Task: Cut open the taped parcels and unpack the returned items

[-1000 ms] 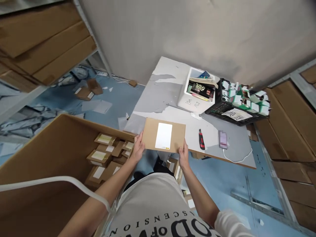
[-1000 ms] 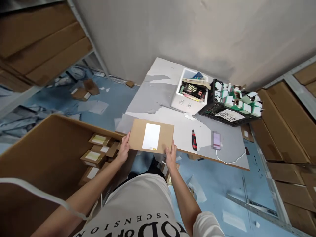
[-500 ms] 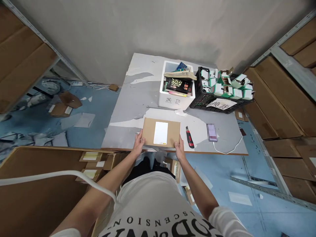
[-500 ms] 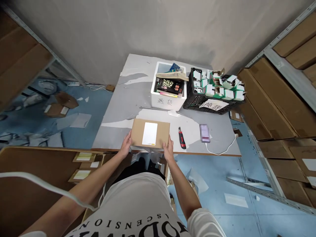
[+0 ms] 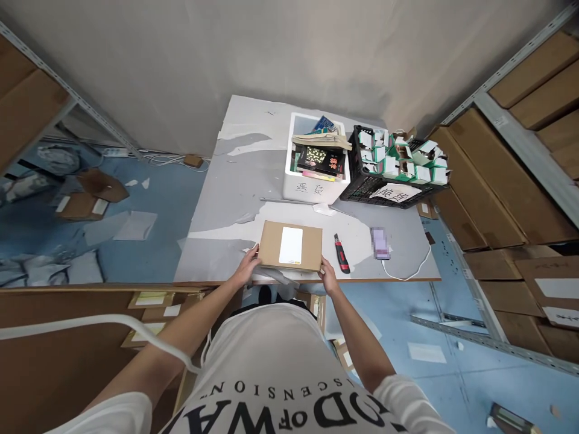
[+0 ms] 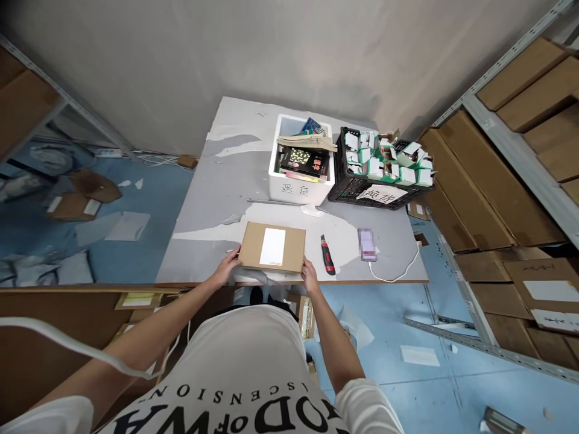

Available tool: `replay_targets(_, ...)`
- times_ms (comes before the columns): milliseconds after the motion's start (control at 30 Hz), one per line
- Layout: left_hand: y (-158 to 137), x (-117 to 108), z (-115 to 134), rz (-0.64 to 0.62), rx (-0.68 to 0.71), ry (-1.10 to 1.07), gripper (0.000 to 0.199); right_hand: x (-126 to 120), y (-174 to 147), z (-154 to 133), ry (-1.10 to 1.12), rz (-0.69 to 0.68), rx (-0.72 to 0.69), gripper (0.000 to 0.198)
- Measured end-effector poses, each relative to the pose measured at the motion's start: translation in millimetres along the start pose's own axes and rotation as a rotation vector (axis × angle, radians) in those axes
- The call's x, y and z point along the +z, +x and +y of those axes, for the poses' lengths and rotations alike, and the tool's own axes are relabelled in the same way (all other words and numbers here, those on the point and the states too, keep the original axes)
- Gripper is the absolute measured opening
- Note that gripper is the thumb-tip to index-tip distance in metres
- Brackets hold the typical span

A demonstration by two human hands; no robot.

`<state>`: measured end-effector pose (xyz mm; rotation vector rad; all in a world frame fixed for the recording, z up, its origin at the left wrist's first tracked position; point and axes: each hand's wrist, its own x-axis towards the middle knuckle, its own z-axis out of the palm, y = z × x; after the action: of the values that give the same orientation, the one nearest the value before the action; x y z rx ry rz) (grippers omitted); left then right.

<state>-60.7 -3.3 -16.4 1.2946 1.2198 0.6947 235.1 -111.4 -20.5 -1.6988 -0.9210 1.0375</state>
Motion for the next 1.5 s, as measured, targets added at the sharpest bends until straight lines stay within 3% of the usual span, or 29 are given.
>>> replay_targets(133, -4.3, -5.3, -3.1, -0.111, 0.049, 0.005, 0.073, -1.8, -2.4, 13.9, -0.013, -0.035, 0.024, 0.062)
replay_targets(333, -7.4, 1.7, -0.3, -0.087, 0.005, 0.092, 0.062, 12.2, -4.9, 20.2, 0.043, -0.068, 0.039, 0.053)
replay_targets(567, -14.4, -17.6, 36.2, -0.089, 0.056, 0.417, 0.055, 0.2, -11.0, -23.2, 0.019, -0.112, -0.021, 0.042)
replay_targets(733, 2.6, -12.4, 68.1, 0.063, 0.023, 0.669, 0.057, -6.1, 2.1, -56.7, -0.311, 0.028, 0.041, 0.042)
replay_targets(833, 18.0, -4.6, 73.6, 0.061, -0.037, 0.712, 0.061, -5.1, 13.7, -62.5, -0.426, 0.032, 0.118, 0.044)
replay_targets(1067, 41.7, -2.7, 74.4, 0.024, -0.119, 0.738, 0.065, -4.6, 34.5, -59.5, -0.423, 0.001, 0.203, 0.043)
replay_targets(1333, 44.3, -4.4, 73.0, 0.046, -0.181, 0.640, 0.060, -5.7, 38.7, -55.8, -0.380, 0.008, 0.230, 0.047)
replay_targets(1500, 41.0, -11.0, 47.0, 0.120, -0.169, 0.354, 0.060, -13.7, 35.4, -36.0, -0.092, -0.030, 0.290, 0.048)
